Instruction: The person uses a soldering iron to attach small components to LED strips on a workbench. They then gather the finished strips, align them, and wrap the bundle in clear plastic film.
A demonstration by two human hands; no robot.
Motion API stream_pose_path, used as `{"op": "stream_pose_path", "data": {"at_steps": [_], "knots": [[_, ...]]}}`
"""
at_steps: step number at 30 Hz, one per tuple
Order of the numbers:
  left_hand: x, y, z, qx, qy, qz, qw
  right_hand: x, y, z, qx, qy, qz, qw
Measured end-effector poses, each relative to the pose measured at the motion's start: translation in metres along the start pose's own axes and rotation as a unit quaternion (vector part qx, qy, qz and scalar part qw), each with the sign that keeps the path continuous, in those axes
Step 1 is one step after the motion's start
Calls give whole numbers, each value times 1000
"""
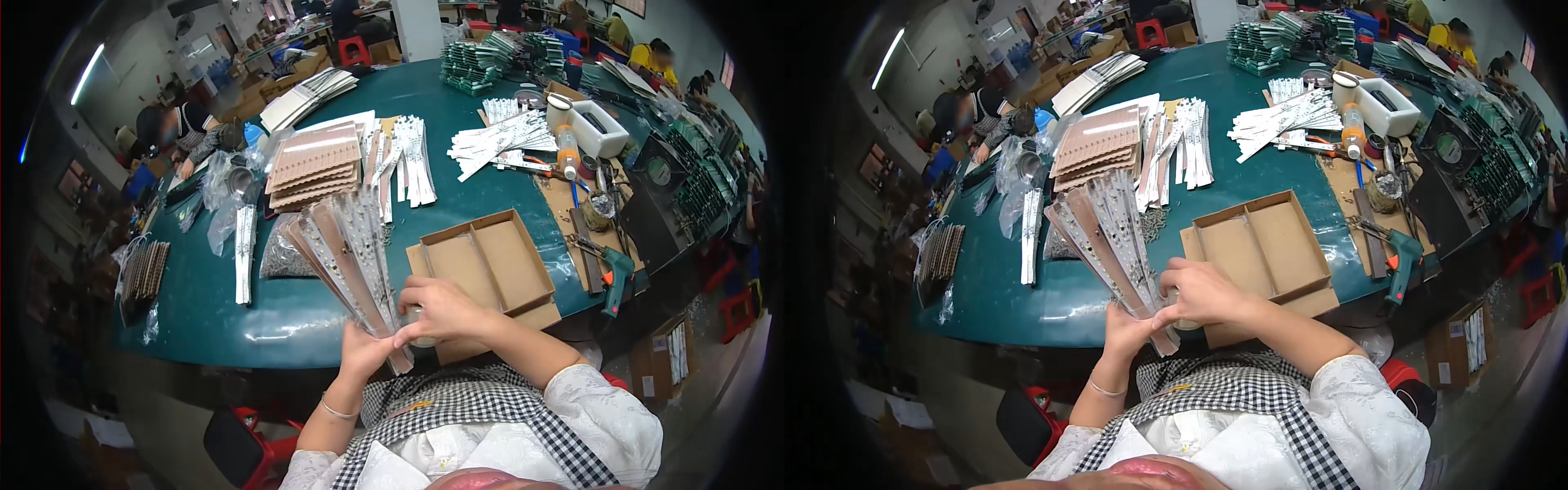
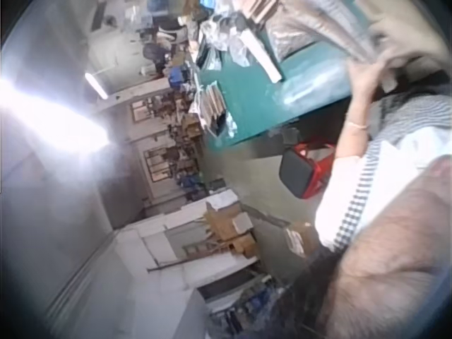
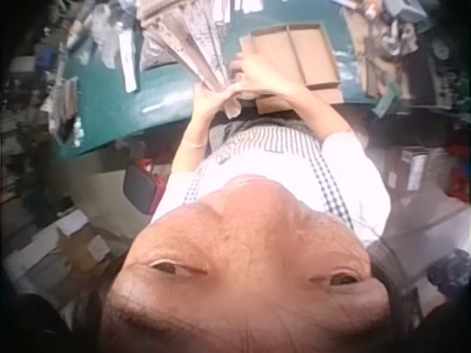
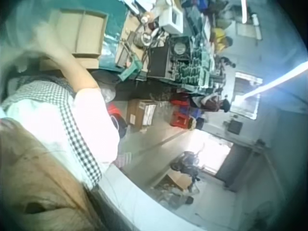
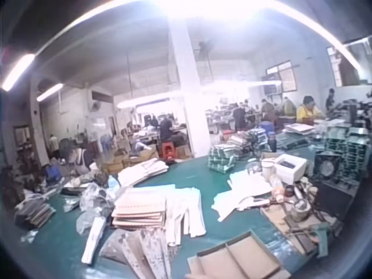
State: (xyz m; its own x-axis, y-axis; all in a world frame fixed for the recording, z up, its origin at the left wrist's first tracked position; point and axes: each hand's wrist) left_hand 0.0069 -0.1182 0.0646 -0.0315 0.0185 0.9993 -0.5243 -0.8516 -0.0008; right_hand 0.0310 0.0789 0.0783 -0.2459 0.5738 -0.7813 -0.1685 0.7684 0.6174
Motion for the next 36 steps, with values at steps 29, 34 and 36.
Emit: {"op": "stream_pose_path", "data": {"at_steps": [29,34,36], "knots": [[6,-12,16,197,-69,-80,975,47,-30,-50,322,47,252,911],[42,3,25,161,-139,-69,975,13,26,-59,341,69,121,930],[37,23,23,108,-88,2,990,9,29,-57,300,100,90,945]]}}
Point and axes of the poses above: each hand's wrist, its own z-axis away from the middle knuckle, its own y-axis out of the back of the hand, x = y × z, and after that the axes turned 2 degrees about -x, right-handed
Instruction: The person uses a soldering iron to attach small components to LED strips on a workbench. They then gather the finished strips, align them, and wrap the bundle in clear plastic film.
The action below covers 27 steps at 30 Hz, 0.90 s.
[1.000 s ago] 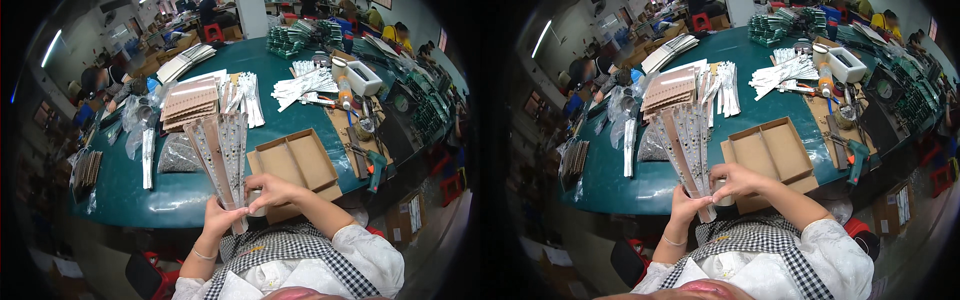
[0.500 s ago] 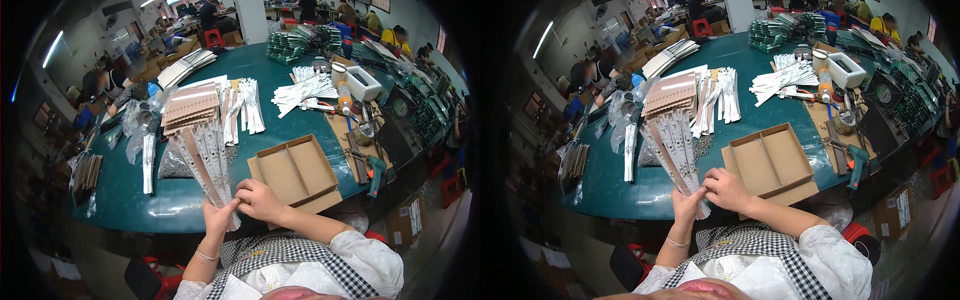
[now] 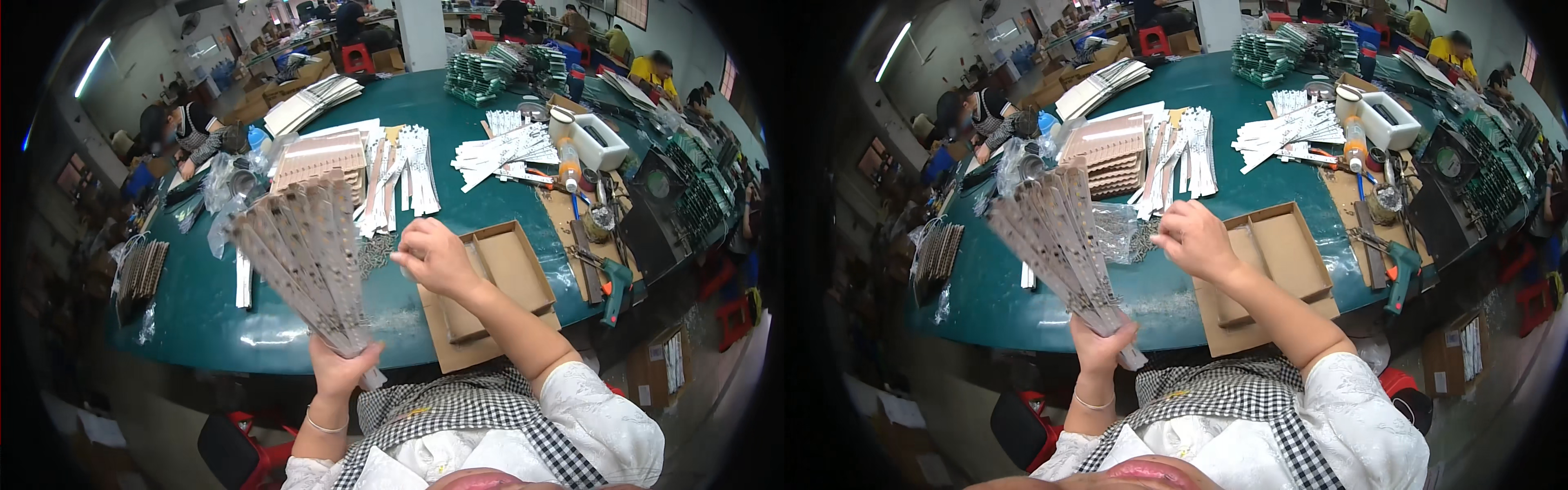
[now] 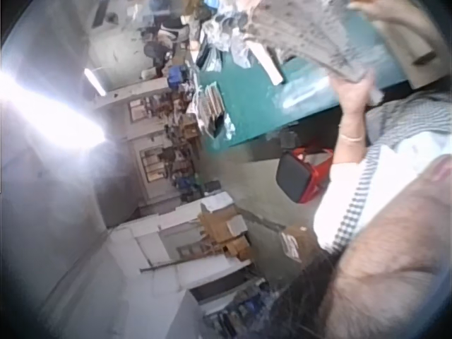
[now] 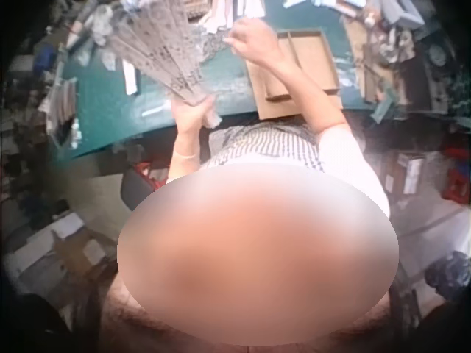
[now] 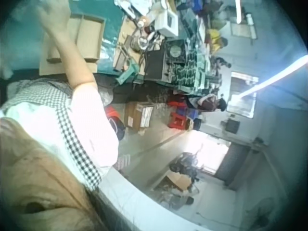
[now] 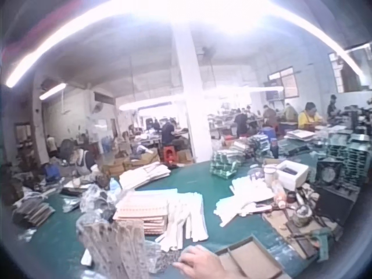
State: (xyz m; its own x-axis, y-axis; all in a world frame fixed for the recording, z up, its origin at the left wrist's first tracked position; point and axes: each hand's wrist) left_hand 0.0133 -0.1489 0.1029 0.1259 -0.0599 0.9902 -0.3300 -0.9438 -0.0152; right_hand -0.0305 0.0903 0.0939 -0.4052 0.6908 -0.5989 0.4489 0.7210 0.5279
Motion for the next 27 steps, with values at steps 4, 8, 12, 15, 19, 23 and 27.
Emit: {"op": "stream_pose_path", "data": {"at_steps": [4,8,12,15,19,23,27], "knots": [[-10,13,-7,-52,96,144,983,8,-3,18,-64,-25,-155,985],[-14,12,-5,-98,162,70,979,6,3,27,-104,-135,-486,857],[-31,5,8,-196,237,72,949,10,19,30,-157,-295,-546,768],[-55,-10,14,-159,206,116,958,28,12,48,-149,-293,-608,723],[-68,-19,10,-92,180,160,966,27,10,56,-150,-267,-598,740],[-67,-19,2,-103,145,120,977,5,11,52,-157,-237,-538,793],[-16,8,-23,-102,138,85,981,11,16,56,-123,-236,-456,849]]}}
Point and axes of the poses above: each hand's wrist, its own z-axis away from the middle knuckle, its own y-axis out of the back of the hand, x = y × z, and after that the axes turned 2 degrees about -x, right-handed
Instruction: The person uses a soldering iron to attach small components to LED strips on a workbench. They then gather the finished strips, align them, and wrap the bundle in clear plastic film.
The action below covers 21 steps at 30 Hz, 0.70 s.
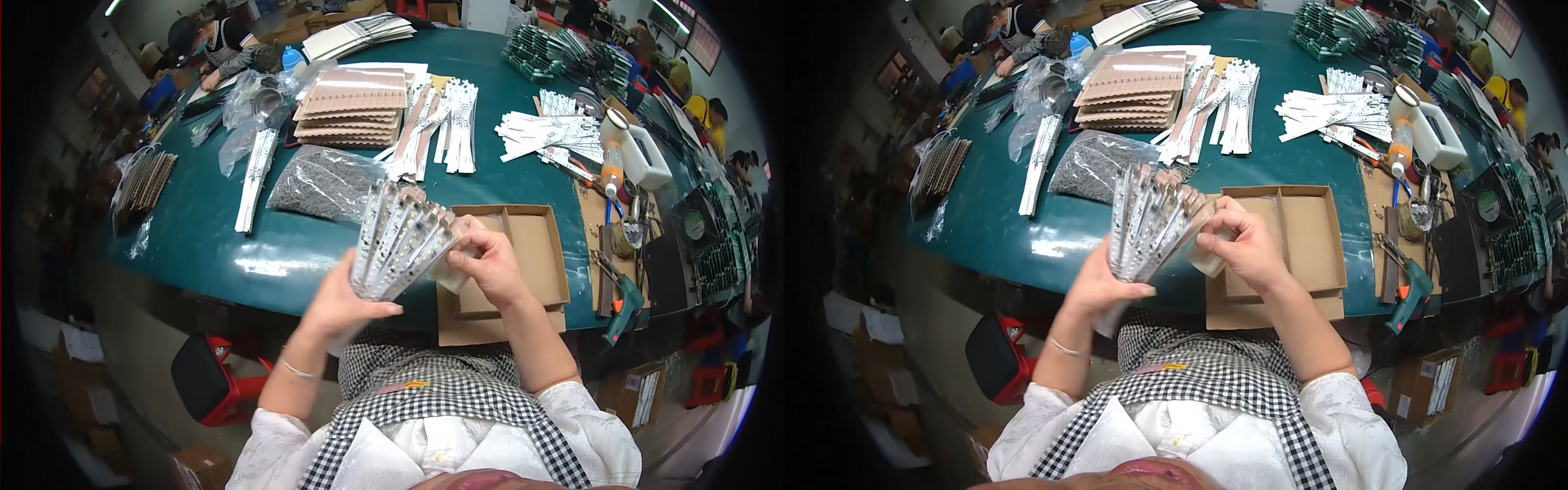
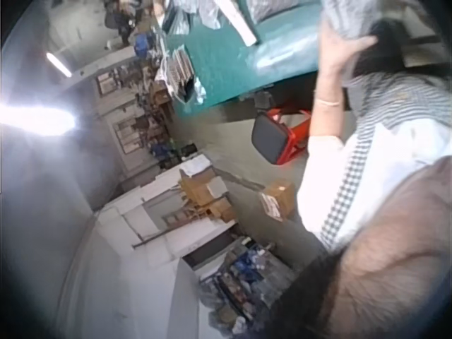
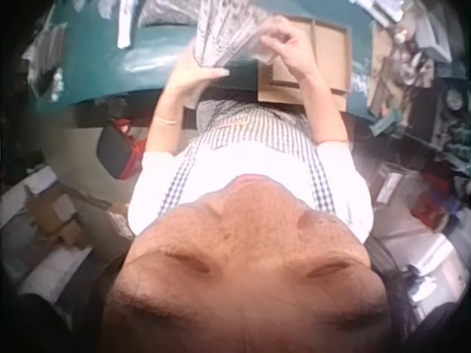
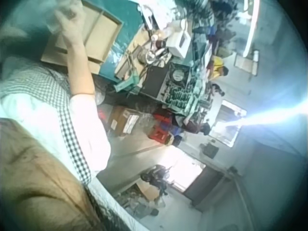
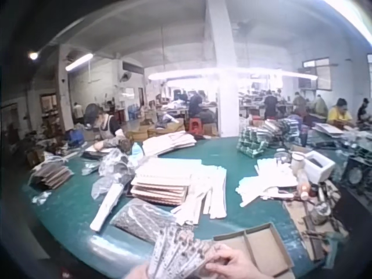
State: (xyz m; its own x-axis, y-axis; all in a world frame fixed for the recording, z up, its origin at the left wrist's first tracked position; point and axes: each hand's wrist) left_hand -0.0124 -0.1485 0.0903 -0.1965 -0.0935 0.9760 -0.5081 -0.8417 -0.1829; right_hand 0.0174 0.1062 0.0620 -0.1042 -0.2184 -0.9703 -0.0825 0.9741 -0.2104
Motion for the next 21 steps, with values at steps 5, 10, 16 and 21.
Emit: {"op": "stream_pose_path", "data": {"at_steps": [5,10,16,21], "knots": [[40,55,-22,38,-61,-462,884,-8,-13,11,4,216,337,916],[20,83,-29,-8,91,-600,795,1,-35,13,-29,253,353,900],[-3,71,-6,36,-37,-679,732,16,-54,14,-66,201,345,914],[5,12,14,-54,-235,-483,842,28,-65,7,-27,301,383,873]]}}
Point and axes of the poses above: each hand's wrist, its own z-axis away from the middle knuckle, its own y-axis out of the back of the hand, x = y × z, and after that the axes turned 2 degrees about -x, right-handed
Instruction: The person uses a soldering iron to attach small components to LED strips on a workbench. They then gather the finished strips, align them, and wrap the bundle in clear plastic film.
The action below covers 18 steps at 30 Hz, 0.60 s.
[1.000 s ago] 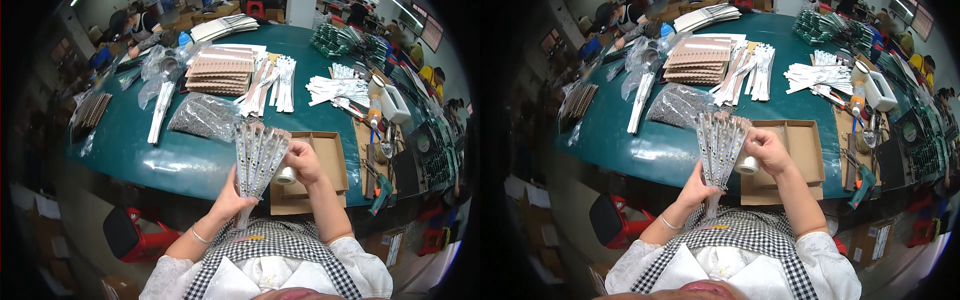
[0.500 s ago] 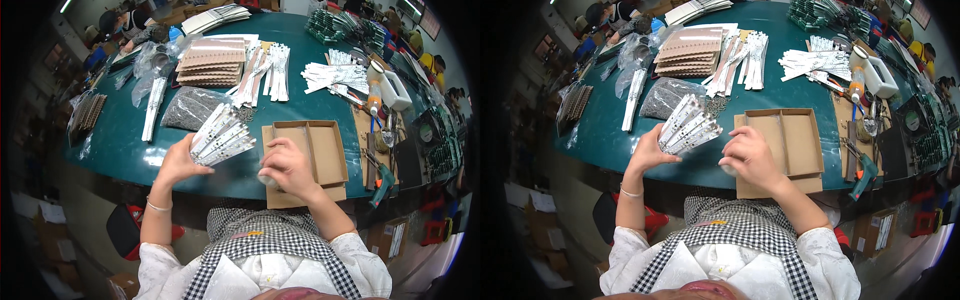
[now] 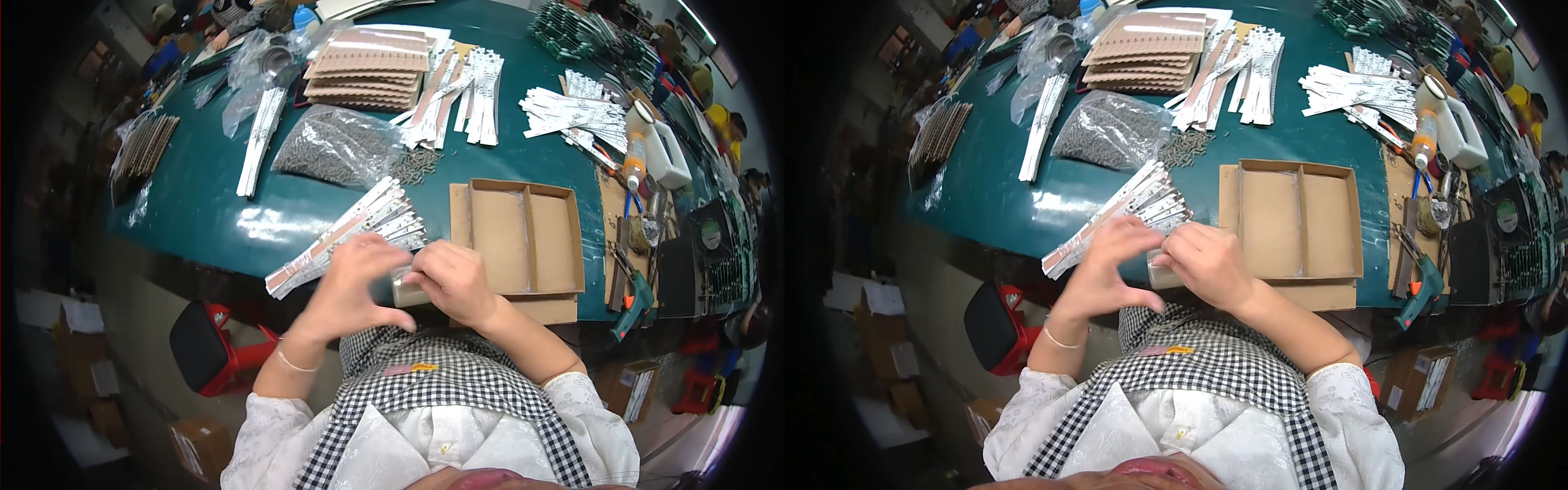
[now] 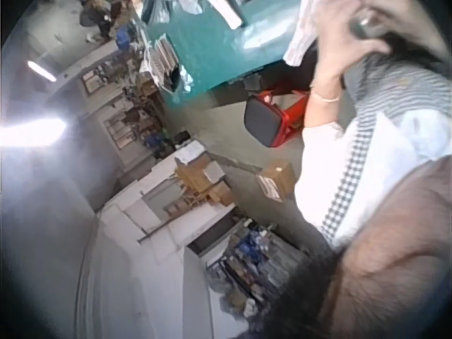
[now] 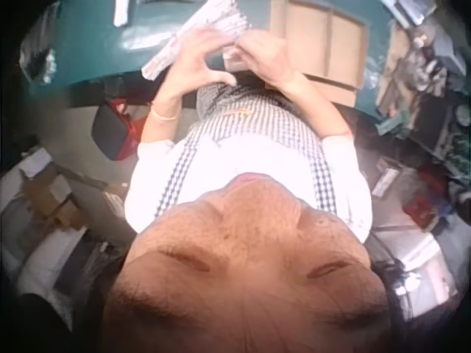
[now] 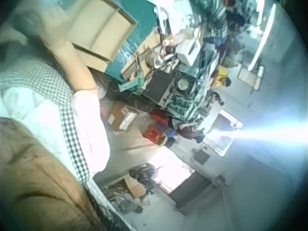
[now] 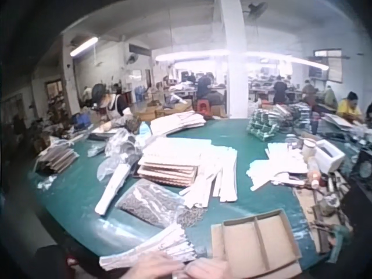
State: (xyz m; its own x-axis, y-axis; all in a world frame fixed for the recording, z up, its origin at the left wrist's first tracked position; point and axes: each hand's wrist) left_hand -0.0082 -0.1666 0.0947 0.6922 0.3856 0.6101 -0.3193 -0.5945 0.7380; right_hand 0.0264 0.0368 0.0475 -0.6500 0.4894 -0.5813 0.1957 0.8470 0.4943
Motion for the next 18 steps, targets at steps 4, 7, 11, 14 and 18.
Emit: {"op": "stream_pose_path", "data": {"at_steps": [4,7,11,14,18], "knots": [[8,-24,2,55,84,119,988,-9,-3,-3,29,-69,-73,995],[8,-38,8,94,121,195,969,-7,-2,10,5,-162,-168,972],[-2,-46,11,87,135,216,963,-2,-14,32,56,-256,-216,941],[-3,-51,13,161,167,208,950,-17,-7,25,62,-200,-126,970],[-3,-45,6,225,106,138,959,-27,-13,31,75,-184,-45,979]]}}
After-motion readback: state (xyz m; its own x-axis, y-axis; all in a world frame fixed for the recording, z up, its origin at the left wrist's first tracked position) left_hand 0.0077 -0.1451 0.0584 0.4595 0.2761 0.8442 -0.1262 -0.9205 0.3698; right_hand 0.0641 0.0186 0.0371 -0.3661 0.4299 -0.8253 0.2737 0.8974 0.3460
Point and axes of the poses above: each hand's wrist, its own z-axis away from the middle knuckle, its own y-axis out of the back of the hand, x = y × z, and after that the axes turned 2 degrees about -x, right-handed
